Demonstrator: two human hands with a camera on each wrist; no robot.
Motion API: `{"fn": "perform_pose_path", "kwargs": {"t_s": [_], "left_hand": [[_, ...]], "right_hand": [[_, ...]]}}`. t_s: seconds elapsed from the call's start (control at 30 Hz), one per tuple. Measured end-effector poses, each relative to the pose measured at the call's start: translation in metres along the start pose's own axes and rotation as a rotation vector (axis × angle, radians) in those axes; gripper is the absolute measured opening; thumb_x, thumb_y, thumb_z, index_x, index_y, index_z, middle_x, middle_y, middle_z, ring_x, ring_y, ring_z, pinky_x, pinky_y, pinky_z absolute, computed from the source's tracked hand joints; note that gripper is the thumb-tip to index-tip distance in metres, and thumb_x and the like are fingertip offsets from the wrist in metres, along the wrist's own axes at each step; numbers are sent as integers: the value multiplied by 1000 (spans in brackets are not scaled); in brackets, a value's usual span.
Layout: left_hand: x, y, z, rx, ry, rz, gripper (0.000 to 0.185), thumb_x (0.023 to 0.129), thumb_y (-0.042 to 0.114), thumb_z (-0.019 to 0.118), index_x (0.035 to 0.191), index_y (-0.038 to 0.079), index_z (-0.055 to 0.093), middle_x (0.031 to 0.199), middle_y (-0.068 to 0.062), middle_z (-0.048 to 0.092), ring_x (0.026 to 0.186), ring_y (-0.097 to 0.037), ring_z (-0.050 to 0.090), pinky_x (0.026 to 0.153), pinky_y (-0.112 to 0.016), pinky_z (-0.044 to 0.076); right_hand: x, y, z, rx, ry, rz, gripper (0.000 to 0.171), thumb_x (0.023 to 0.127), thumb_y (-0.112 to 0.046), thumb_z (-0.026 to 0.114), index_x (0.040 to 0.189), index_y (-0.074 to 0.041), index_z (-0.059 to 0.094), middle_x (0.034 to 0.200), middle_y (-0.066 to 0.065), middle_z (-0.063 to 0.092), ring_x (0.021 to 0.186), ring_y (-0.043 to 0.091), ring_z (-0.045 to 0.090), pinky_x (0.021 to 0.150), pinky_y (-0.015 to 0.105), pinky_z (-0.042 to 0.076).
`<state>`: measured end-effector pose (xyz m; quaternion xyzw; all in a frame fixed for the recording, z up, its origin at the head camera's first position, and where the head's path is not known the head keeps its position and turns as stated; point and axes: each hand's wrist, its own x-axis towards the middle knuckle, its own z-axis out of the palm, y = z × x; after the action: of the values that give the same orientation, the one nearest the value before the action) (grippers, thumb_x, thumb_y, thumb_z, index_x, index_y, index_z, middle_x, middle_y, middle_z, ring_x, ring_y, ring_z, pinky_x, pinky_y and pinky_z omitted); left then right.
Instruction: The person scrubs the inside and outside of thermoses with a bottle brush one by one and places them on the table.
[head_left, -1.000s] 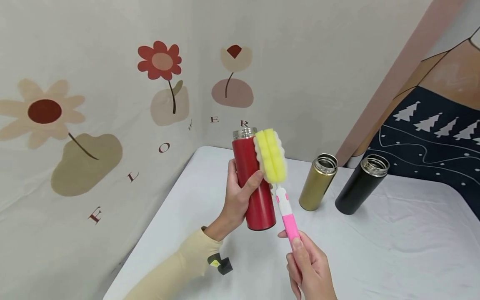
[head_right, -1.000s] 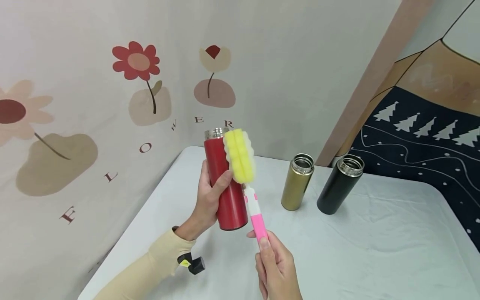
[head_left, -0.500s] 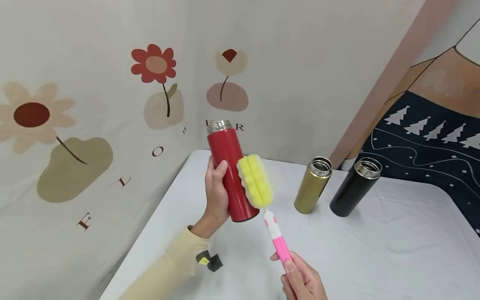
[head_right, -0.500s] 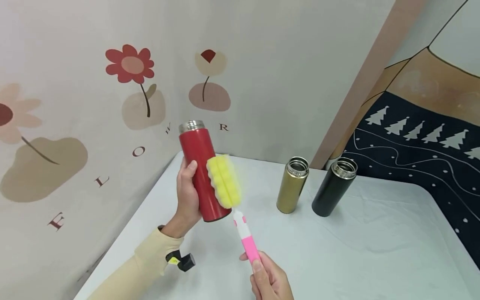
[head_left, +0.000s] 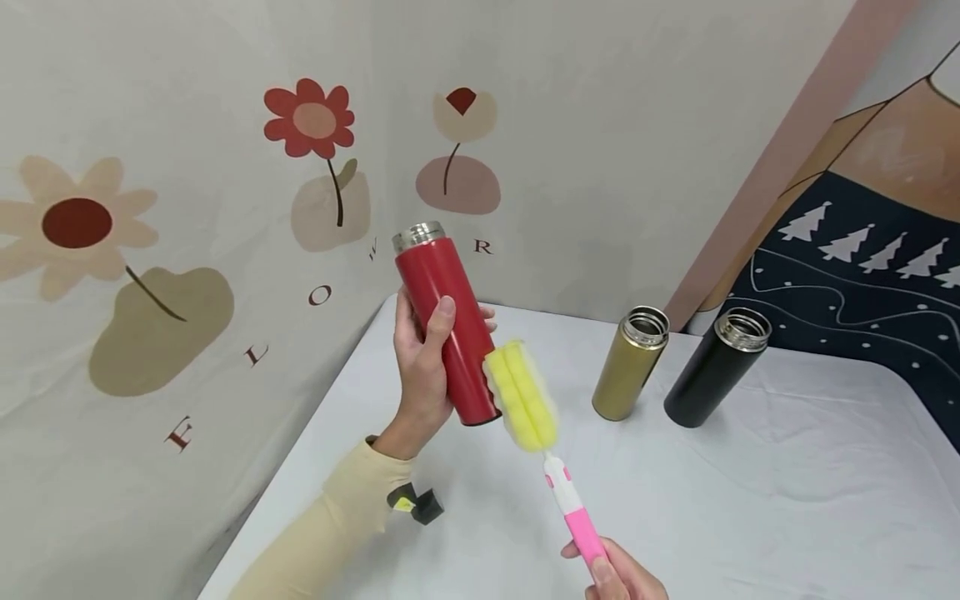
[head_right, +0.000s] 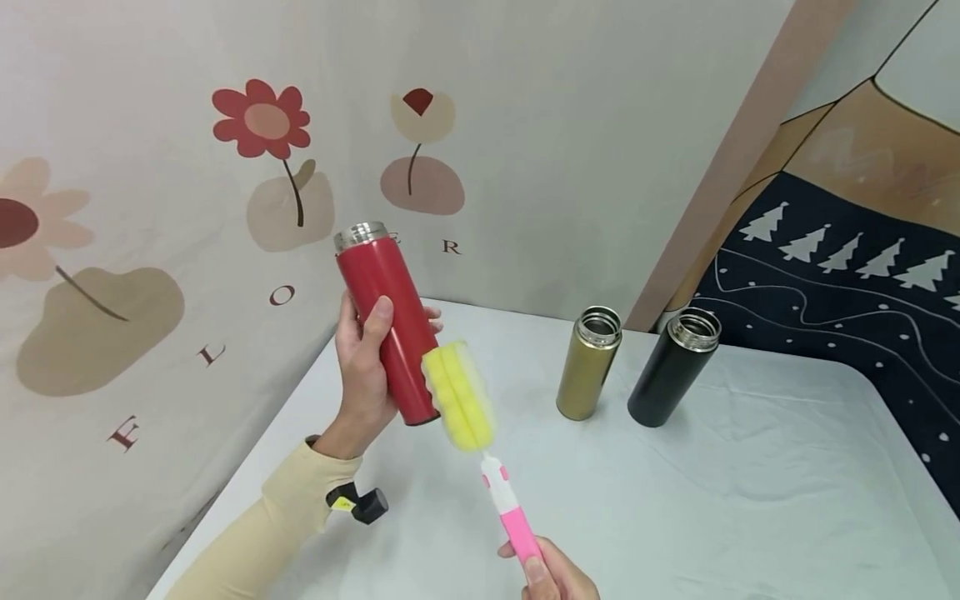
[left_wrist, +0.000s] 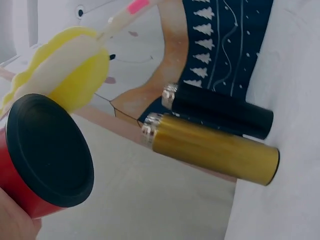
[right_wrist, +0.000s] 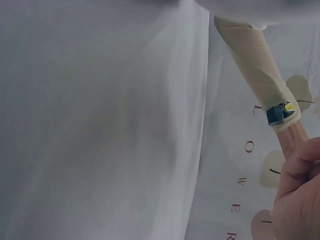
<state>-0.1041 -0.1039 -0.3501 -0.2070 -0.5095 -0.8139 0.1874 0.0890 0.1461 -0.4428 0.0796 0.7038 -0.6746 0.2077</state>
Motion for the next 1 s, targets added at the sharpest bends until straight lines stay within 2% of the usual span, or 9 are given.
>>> {"fn": "perform_pose_path", "kwargs": {"t_s": [0.13, 0.2, 0.27, 0.4, 0.5, 0.6, 0.77, 0.87, 1.0], "left_hand": [[-8, -5, 5, 28, -51, -17, 79, 107, 18, 50, 176, 29, 12, 157, -15, 45, 131, -33, 60, 97, -42, 62], [-13, -9, 8, 72, -81, -31, 82, 109, 19, 48, 177, 34, 3, 166, -10, 36, 142, -34, 49, 99, -41, 60], [-18, -13, 13, 116, -105, -54, 84, 110, 20, 49, 176, 37, 0, 169, -6, 33, 148, -32, 41, 100, -41, 59], [-25, -20, 17, 103, -151, -135, 95, 105, 30, 67, 175, 44, 4, 164, -8, 40, 145, -37, 45, 98, -47, 61], [-29, -22, 17, 80, -165, -202, 104, 98, 31, 77, 174, 46, 8, 159, -10, 45, 142, -38, 49, 96, -50, 61], [-32, -21, 15, 86, -184, -243, 104, 95, 22, 73, 175, 41, 9, 156, -12, 46, 137, -36, 53, 94, -50, 62], [-34, -18, 13, 82, -213, -254, 104, 91, 17, 66, 175, 32, 7, 151, -16, 47, 123, -34, 61, 88, -47, 64], [-33, -18, 14, 89, -220, -270, 103, 91, 18, 70, 174, 32, 11, 149, -16, 49, 121, -32, 62, 88, -46, 64], [-32, -18, 12, 109, -246, -327, 101, 91, 17, 76, 171, 34, 18, 145, -14, 53, 119, -34, 66, 89, -49, 64]], "right_hand": [[1, -5, 1, 58, 9, -77, 43, 116, -34, 55, 132, 5, 62, 61, 4, 44, 49, 12, 37, 44, 21, 30], [2, -9, 2, 94, 4, -89, 46, 115, -38, 56, 133, 4, 61, 60, 6, 42, 48, 14, 35, 43, 23, 28], [3, -14, 2, 122, -2, -104, 52, 114, -43, 56, 135, 5, 58, 60, 9, 41, 47, 18, 32, 42, 26, 26], [6, -23, 5, 131, 27, -95, 56, 114, -46, 56, 138, 4, 56, 62, 15, 44, 47, 26, 35, 41, 27, 32], [8, -31, 8, 111, 66, -102, 52, 116, -43, 54, 141, 3, 56, 63, 15, 48, 46, 25, 40, 44, 23, 38], [11, -39, 10, 91, 95, -127, 49, 116, -41, 52, 142, 1, 57, 65, 16, 49, 45, 24, 43, 45, 24, 42], [16, -52, 14, 67, 113, -170, 45, 117, -38, 51, 141, -1, 58, 65, 15, 48, 45, 22, 42, 43, 27, 46], [19, -57, 18, 67, 117, -185, 48, 117, -42, 51, 142, -3, 58, 65, 15, 48, 46, 21, 43, 43, 26, 47], [22, -63, 21, 77, 123, -218, 47, 116, -44, 51, 140, -5, 59, 64, 16, 49, 45, 21, 44, 45, 25, 48]]}}
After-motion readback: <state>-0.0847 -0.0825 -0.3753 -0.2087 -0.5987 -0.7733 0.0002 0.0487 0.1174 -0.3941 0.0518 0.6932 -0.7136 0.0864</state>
